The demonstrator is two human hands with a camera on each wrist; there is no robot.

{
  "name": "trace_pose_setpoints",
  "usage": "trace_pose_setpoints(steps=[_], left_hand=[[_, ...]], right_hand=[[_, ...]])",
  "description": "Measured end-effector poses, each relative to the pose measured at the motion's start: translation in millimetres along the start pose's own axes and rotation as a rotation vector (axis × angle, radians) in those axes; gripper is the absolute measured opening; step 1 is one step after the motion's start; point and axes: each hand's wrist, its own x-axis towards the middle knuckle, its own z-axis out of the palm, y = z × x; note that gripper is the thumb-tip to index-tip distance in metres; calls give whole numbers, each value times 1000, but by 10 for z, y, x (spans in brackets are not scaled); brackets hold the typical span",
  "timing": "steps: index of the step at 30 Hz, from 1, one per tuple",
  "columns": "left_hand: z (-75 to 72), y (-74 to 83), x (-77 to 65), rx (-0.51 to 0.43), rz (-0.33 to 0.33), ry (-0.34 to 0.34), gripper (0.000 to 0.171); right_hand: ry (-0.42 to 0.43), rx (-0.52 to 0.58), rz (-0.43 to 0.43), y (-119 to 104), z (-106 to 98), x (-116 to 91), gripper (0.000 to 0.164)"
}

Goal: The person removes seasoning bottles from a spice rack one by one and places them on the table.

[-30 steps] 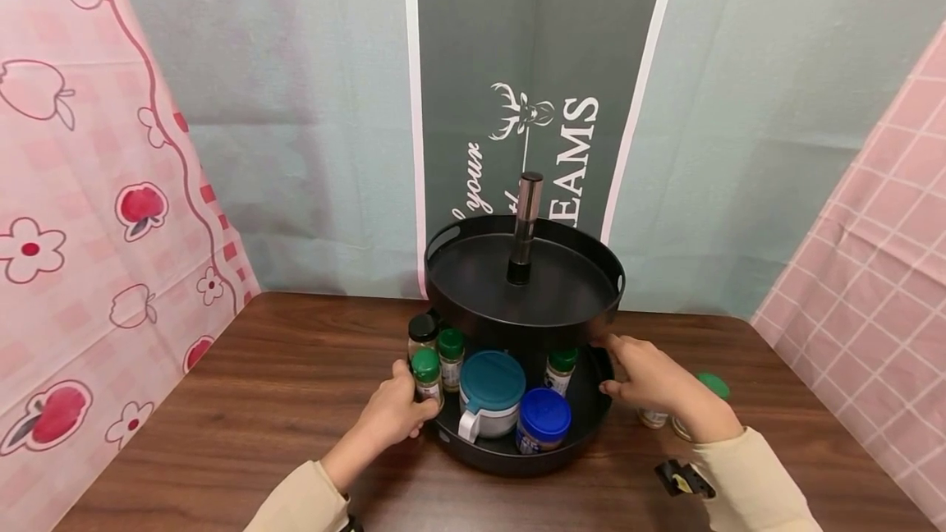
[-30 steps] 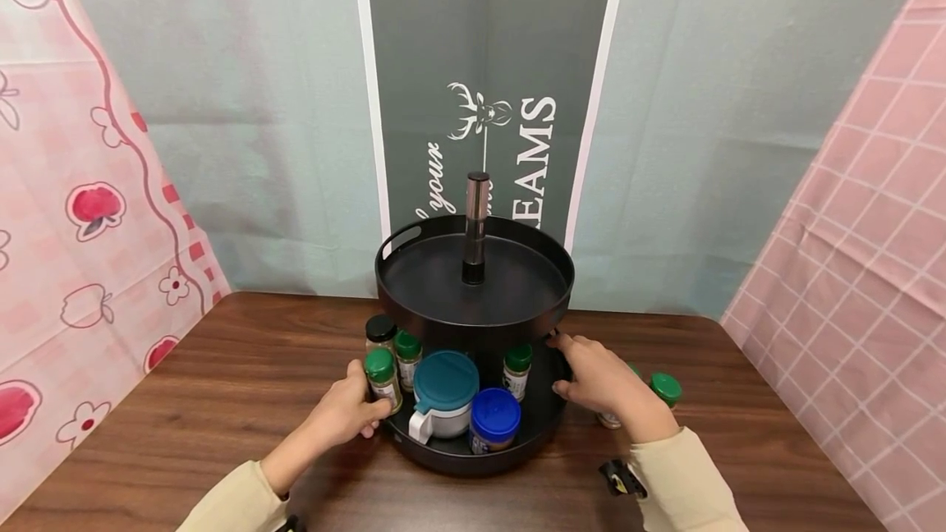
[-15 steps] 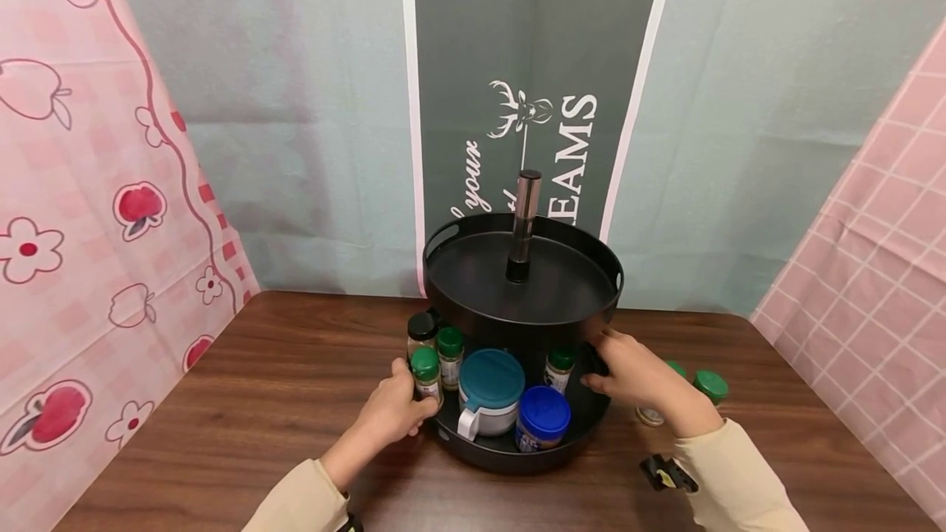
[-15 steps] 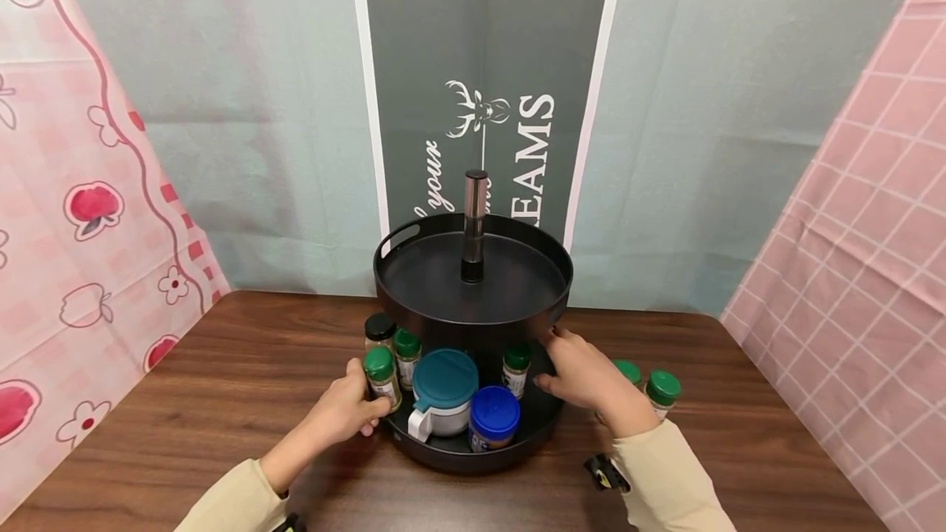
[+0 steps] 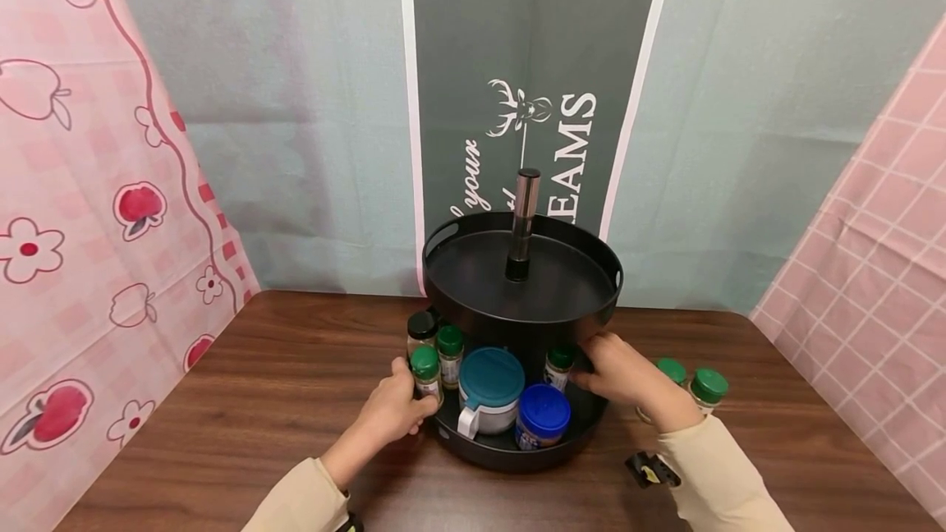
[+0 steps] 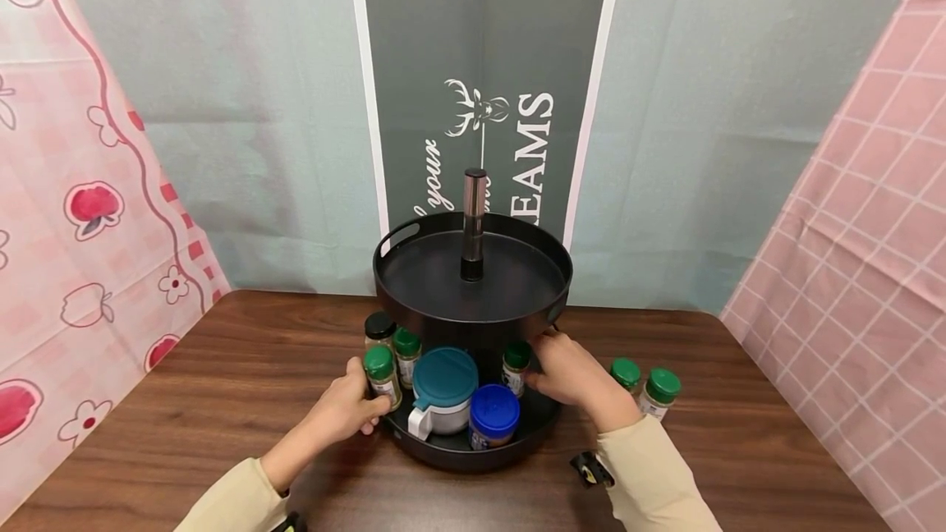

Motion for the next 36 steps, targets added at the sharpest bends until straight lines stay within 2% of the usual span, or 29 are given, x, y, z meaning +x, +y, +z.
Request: trace_pose_setpoints(steps=[3,8,16,21,24,30,36], left_hand=[[0,0,-1,3,-2,0,50],[3,-2,1,6,2,4,51],[4,-12,-3,8,-1,0,53],[-1,-11,-7,8,1,-2,54],[-3,-10,-10,10,3,0,54],[0,-5,-9,5,2,-1,53],[-2,-8,-4,4,1,-2,53]], right_hand=[[-11,11,-10,-3,24,11,22],[-14,11,-14,-1,62,20,27],[-21,30,11,11,109,28,17],[-19,41,16,9,116,36,16],[-8,42,16,7,125,37,17],[37,16,-7,-3,143,42,35],[38,15,-8,-6,136,53,36]])
